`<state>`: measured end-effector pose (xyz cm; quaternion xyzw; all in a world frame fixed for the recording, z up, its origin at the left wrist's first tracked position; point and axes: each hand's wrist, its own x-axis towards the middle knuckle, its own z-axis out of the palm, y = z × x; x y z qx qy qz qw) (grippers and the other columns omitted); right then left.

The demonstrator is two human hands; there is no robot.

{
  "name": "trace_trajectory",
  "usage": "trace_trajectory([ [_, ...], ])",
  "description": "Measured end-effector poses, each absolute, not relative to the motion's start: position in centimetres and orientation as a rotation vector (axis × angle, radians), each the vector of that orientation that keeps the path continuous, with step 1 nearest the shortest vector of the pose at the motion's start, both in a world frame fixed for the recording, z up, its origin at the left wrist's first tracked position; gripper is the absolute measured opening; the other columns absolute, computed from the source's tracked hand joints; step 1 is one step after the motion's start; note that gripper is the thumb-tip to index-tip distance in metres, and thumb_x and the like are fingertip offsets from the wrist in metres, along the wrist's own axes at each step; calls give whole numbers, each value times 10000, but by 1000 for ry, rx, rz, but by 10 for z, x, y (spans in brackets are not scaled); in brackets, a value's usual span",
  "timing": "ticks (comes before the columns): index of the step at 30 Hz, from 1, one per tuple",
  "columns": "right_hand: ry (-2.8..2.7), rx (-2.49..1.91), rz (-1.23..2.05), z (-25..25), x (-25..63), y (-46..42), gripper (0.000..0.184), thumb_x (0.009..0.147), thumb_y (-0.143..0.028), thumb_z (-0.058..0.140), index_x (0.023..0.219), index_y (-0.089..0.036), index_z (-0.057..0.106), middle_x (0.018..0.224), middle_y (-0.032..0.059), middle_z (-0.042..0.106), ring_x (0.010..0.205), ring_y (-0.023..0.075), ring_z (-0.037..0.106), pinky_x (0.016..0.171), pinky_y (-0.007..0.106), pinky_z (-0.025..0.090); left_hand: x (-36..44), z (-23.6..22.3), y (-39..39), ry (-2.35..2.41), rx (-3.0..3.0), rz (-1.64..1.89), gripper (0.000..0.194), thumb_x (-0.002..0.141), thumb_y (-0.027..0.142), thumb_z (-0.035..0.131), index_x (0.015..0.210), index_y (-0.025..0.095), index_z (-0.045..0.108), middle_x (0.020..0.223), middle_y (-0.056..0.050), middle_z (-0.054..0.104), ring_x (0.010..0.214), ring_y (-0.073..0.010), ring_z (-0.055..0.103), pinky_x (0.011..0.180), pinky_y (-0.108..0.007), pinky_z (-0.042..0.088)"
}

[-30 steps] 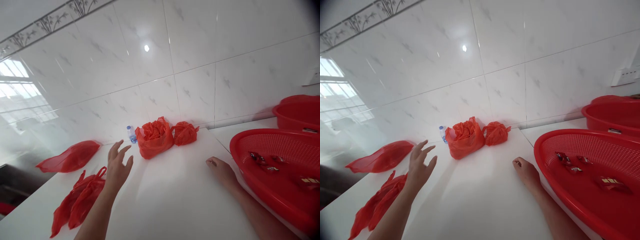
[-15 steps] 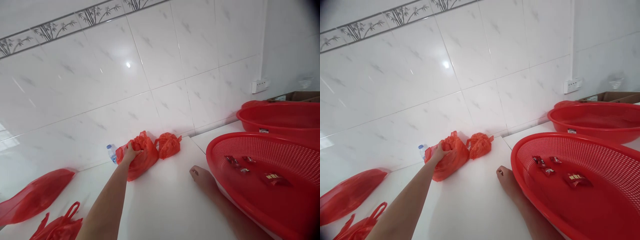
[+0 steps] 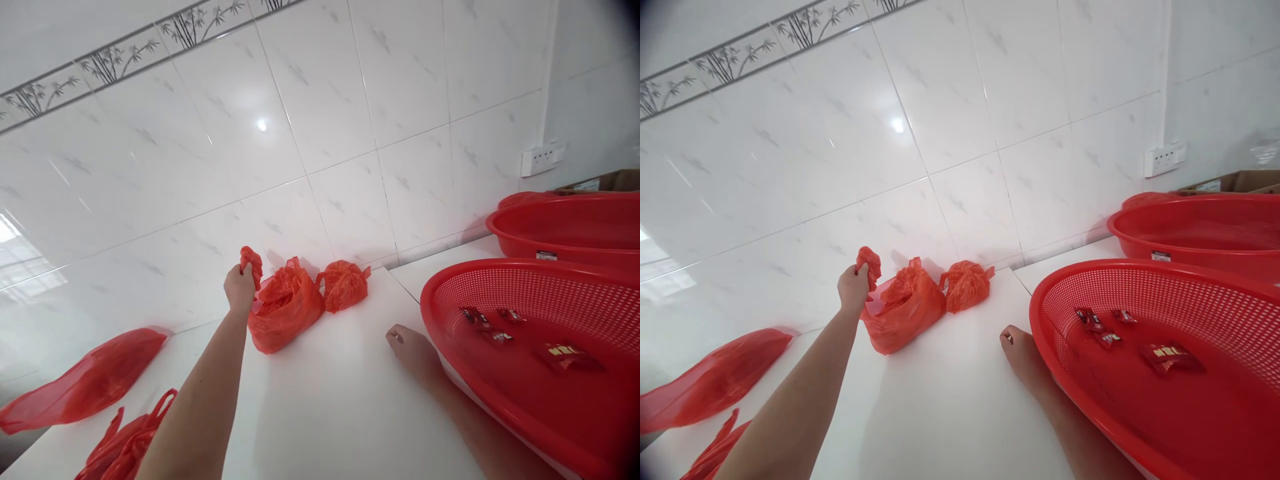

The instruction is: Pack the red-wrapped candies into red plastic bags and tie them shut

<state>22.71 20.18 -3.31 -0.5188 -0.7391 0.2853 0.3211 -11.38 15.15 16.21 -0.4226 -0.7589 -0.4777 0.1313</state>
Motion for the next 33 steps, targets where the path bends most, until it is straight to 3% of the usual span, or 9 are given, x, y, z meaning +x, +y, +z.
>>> trace_trajectory([
  [6, -1952, -1253, 787, -26, 221, 187, 247, 853, -388, 385, 713, -226, 509, 615, -15, 570, 555, 141, 489, 511, 243, 283, -47, 151, 120, -2072, -1530, -1828, 320, 806, 441, 471, 999, 196, 538, 779, -18, 631, 641, -149, 591, 600, -267, 473],
  [9, -1937, -1038, 932, -19, 216, 168, 337, 875, -490, 361, 757, -225, 531, 590, -25, 536, 560, 140, 499, 543, 246, 329, -7, 111, 106, -2024, -2027, -2352, 316, 755, 364, 565, 1024, 201, 539, 839, -31, 631, 627, -146, 577, 604, -283, 460],
  [12, -1834, -784, 1236, -16, 208, 149, 353, 877, -507, 370, 985, -226, 553, 688, -13, 580, 672, 155, 574, 608, 258, 403, 27, 61, 99, -2005, -2229, -2527, 229, 687, 204, 591, 912, 190, 545, 793, -7, 600, 634, -129, 550, 613, -265, 439],
  [15, -1670, -655, 1498, -21, 198, 143, 362, 824, -456, 490, 1104, -228, 498, 780, -11, 609, 646, 140, 584, 571, 254, 425, 50, 19, 95, -2064, -2325, -2265, 145, 692, 121, 539, 818, 192, 535, 719, 12, 562, 645, -135, 529, 613, -264, 419],
  [19, -1429, -827, 1431, -32, 200, 169, 198, 780, -394, 529, 755, -205, 474, 595, -45, 527, 485, 101, 477, 448, 222, 343, 53, -6, 90, -1940, -2393, -1573, 180, 670, 27, 454, 665, 207, 441, 702, 11, 524, 677, -152, 498, 608, -270, 384],
  [22, -1241, -988, 1254, -37, 216, 195, 178, 772, -377, 518, 743, -208, 470, 615, -16, 554, 518, 115, 499, 469, 235, 378, 33, -8, 87, -1677, -2262, -1250, 227, 666, -16, 428, 640, 208, 410, 708, -7, 518, 719, -172, 488, 652, -292, 385],
  [26, -1139, -1065, 1202, -38, 230, 212, 163, 743, -339, 537, 837, -209, 503, 802, 46, 635, 633, 156, 591, 540, 277, 466, -3, -8, 88, -1637, -1782, -1139, 186, 758, 38, 469, 679, 207, 465, 797, -41, 541, 771, -194, 489, 726, -341, 400],
  [33, -1150, -1069, 1224, -33, 224, 206, 246, 686, -304, 601, 882, -219, 478, 984, 63, 617, 792, 190, 627, 594, 279, 516, -24, -16, 83, -1701, -1496, -1220, 194, 769, 56, 475, 896, 196, 513, 885, -55, 546, 898, -216, 523, 828, -391, 435],
])
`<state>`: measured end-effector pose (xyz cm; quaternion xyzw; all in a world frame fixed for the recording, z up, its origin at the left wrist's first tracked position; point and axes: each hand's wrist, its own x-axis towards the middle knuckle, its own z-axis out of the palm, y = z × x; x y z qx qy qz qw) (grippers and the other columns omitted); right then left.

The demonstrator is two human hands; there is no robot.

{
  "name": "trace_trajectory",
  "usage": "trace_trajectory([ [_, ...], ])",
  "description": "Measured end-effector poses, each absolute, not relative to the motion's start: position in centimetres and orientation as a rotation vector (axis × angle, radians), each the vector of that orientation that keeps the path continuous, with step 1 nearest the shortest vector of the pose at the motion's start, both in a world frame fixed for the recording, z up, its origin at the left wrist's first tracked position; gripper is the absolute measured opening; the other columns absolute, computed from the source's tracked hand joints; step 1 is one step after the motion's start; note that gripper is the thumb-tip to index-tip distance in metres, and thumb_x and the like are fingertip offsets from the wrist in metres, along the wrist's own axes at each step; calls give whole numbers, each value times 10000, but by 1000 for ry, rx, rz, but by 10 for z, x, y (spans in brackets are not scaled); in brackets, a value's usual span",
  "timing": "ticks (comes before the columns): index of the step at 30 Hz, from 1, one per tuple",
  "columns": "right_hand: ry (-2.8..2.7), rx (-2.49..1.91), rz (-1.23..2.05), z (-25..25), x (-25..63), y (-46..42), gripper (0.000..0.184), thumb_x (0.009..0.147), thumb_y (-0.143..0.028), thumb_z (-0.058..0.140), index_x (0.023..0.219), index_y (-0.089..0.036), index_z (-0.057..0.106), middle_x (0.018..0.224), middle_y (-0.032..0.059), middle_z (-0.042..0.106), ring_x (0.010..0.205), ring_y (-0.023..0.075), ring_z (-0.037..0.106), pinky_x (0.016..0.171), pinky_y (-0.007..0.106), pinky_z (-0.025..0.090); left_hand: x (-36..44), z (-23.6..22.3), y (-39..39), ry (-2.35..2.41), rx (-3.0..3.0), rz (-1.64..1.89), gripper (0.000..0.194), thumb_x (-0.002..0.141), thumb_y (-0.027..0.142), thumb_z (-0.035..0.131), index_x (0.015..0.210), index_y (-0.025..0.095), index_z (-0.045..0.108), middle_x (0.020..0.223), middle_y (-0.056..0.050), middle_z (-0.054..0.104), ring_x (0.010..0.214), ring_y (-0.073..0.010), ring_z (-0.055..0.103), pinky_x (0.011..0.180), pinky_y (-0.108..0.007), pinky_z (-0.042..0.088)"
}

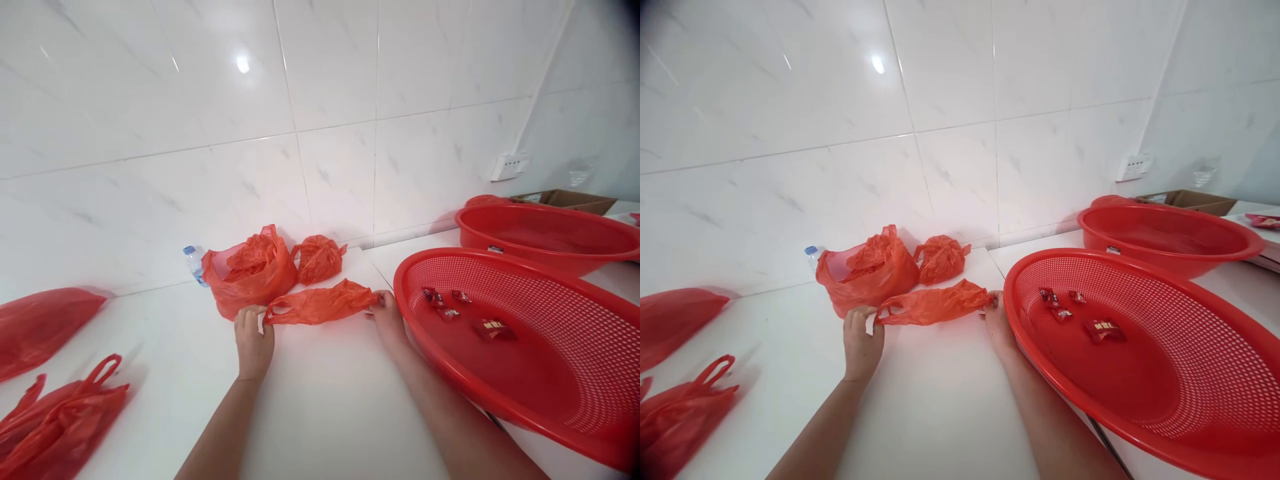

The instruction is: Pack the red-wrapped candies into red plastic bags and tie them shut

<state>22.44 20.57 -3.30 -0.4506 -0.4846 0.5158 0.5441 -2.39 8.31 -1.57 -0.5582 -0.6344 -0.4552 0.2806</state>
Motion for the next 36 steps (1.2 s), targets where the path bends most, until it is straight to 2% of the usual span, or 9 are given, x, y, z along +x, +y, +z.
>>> trace_trajectory([
  [5, -1294, -1093, 1124, -26, 225, 196, 640, 686, -299, 610, 1264, -240, 341, 1193, 104, 570, 902, 219, 617, 665, 300, 502, -6, -22, 83, -1804, -1590, -1466, 460, 775, 167, 564, 1216, 205, 439, 1171, -117, 490, 1026, -227, 520, 780, -366, 498],
  [7, -1391, -1153, 1120, -24, 224, 191, 750, 713, -332, 591, 1369, -235, 239, 1151, 102, 589, 897, 219, 617, 702, 309, 487, 5, -25, 84, -1847, -1728, -1530, 591, 770, 168, 568, 1317, 225, 352, 1253, -128, 466, 1045, -221, 533, 774, -355, 511],
  [11, -1408, -1265, 1120, -20, 220, 173, 881, 748, -437, 557, 1445, -187, 80, 922, 65, 627, 772, 219, 614, 627, 303, 465, 31, -26, 83, -1764, -2095, -1368, 519, 816, 170, 539, 1308, 259, 395, 1224, -107, 548, 1111, -242, 533, 893, -413, 476],
  [14, -1348, -1084, 1300, -16, 215, 158, 736, 811, -503, 462, 1429, -231, 168, 906, 48, 624, 678, 184, 603, 582, 291, 465, 51, -20, 80, -1619, -2287, -1200, 520, 844, 242, 556, 1337, 242, 390, 1247, -131, 547, 1173, -277, 495, 960, -459, 435],
  [17, -1327, -798, 1577, -17, 207, 147, 566, 860, -543, 378, 1351, -265, 331, 1034, 67, 608, 776, 173, 623, 655, 297, 500, 64, -15, 79, -1514, -2448, -1039, 512, 824, 197, 558, 1319, 233, 432, 1285, -120, 533, 1197, -284, 479, 985, -475, 417],
  [21, -1373, -743, 1611, -24, 196, 144, 599, 732, -427, 646, 1253, -253, 408, 1071, 53, 588, 888, 177, 605, 763, 314, 503, 70, -16, 80, -1516, -2584, -973, 433, 782, 81, 518, 1188, 230, 551, 1250, -89, 565, 1156, -246, 520, 966, -416, 447],
  [26, -1446, -877, 1537, -29, 197, 151, 214, 734, -381, 613, 776, -191, 526, 794, 19, 595, 719, 163, 589, 650, 292, 489, 64, -16, 75, -1496, -2628, -1008, 362, 800, 32, 444, 1065, 224, 599, 1090, -55, 642, 1015, -193, 589, 866, -331, 488],
  [32, -1301, -964, 1599, -26, 209, 159, 199, 759, -375, 574, 784, -187, 516, 802, 21, 580, 698, 152, 592, 610, 279, 485, 31, -20, 60, -1664, -2213, -968, 159, 850, 166, 456, 765, 194, 588, 721, -41, 615, 687, -167, 578, 640, -284, 470],
  [36, -1394, -949, 1509, -25, 209, 156, 324, 811, -480, 523, 677, -192, 459, 607, -30, 484, 529, 101, 478, 496, 228, 396, 0, -28, 50, -2020, -1856, -992, 85, 814, 233, 515, 784, 195, 585, 756, -33, 625, 699, -182, 591, 624, -300, 479],
])
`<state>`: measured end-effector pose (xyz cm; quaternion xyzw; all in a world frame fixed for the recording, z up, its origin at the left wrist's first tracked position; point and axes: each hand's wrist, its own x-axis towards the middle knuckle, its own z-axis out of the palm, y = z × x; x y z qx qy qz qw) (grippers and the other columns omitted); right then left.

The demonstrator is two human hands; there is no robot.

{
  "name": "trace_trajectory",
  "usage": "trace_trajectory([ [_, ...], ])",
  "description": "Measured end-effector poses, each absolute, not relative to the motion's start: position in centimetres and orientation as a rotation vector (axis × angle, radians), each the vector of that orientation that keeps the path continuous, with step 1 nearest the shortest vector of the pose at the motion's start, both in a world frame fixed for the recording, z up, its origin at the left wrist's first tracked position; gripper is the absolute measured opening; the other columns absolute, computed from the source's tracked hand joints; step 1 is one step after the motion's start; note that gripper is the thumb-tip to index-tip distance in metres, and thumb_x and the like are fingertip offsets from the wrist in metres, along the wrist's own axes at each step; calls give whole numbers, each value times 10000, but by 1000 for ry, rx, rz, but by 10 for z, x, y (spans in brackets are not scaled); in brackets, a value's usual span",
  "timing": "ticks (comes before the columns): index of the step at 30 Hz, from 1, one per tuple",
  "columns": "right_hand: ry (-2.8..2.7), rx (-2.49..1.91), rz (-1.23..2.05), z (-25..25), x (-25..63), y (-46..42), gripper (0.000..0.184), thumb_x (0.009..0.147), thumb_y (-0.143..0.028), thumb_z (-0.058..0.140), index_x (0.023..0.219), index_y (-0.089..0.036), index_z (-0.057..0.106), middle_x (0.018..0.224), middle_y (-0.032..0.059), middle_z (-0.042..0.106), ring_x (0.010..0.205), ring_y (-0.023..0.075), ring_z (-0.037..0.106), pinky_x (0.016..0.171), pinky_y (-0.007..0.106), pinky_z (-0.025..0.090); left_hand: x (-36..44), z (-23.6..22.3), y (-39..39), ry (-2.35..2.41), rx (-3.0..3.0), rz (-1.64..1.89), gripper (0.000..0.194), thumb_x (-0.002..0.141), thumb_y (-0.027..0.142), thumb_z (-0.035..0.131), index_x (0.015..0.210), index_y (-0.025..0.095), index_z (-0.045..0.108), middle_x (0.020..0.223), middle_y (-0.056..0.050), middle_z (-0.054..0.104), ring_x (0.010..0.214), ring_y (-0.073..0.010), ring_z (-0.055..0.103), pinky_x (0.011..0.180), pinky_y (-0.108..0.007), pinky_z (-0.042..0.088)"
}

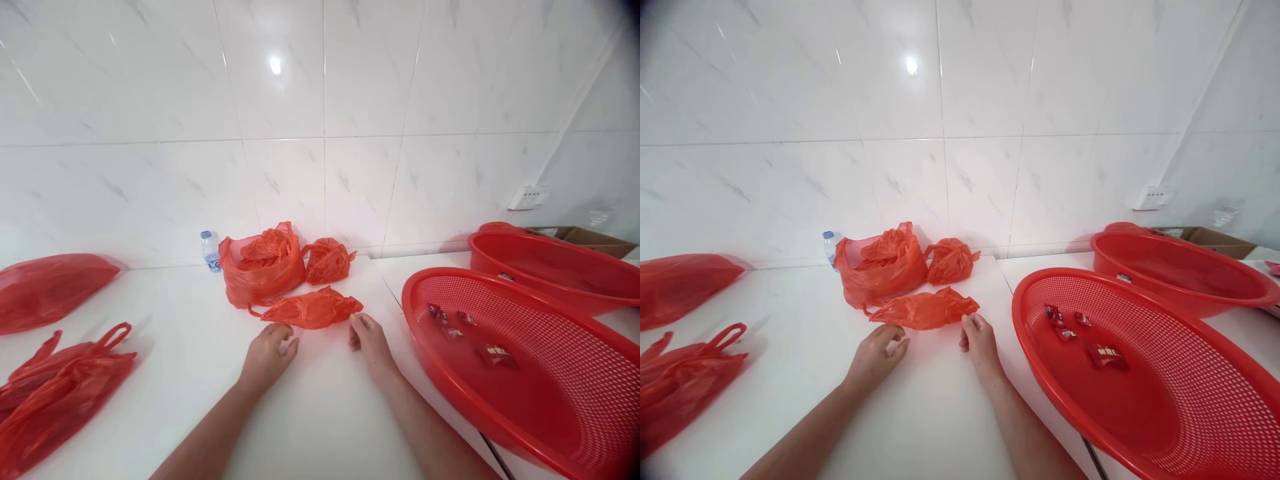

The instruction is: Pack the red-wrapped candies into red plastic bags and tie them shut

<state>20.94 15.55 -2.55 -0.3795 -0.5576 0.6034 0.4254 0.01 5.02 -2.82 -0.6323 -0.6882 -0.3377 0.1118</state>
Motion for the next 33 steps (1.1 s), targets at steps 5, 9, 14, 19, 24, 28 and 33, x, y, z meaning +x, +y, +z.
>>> trace_trajectory([
  [5, -1443, -861, 1441, -26, 198, 142, 350, 843, -544, 464, 797, -199, 505, 606, -37, 469, 517, 97, 437, 469, 217, 346, 2, -21, 60, -1834, -1797, -1291, 325, 809, 199, 535, 1134, 192, 538, 1156, -105, 576, 1083, -247, 531, 921, -423, 443],
  [9, -1574, -627, 1547, -24, 189, 134, 467, 756, -397, 633, 1162, -243, 463, 1012, 44, 603, 855, 163, 591, 721, 291, 474, 38, -17, 75, -1653, -2252, -1308, 184, 851, 202, 510, 1003, 204, 612, 1025, -72, 625, 958, -213, 580, 859, -368, 480],
  [14, -1625, -649, 1596, -21, 194, 138, 317, 698, -234, 614, 1010, -215, 558, 973, 29, 634, 898, 173, 594, 782, 293, 462, 59, -25, 82, -1711, -2380, -1093, 196, 863, 152, 446, 953, 180, 617, 976, -72, 618, 910, -201, 579, 791, -325, 480],
  [19, -1417, -811, 1746, -24, 207, 154, 110, 647, -194, 501, 742, -184, 554, 559, -43, 520, 490, 96, 466, 477, 213, 353, 41, -25, 81, -2240, -2015, -752, 274, 894, 186, 355, 1094, 187, 543, 975, -88, 638, 780, -201, 620, 646, -289, 451],
  [24, -1095, -830, 1887, -30, 219, 172, 53, 619, -191, 507, 671, -195, 501, 525, -37, 497, 437, 93, 430, 430, 222, 346, 3, -11, 73, -2568, -1543, -727, 322, 886, 297, 382, 1151, 183, 526, 803, -82, 672, 733, -244, 636, 635, -315, 429],
  [28, -961, -826, 1821, -33, 222, 179, 85, 627, -215, 540, 708, -194, 552, 616, -7, 574, 542, 126, 528, 488, 230, 432, -24, -1, 56, -2578, -1329, -933, 276, 861, 380, 412, 933, 193, 603, 840, -68, 663, 729, -231, 621, 639, -321, 437],
  [33, -1026, -680, 1837, -26, 221, 177, 305, 638, -246, 598, 932, -167, 625, 959, 59, 672, 900, 202, 628, 738, 268, 511, -27, -4, 41, -2326, -1412, -1583, 356, 819, 440, 500, 1067, 208, 606, 1083, -71, 621, 827, -195, 619, 678, -303, 487],
])
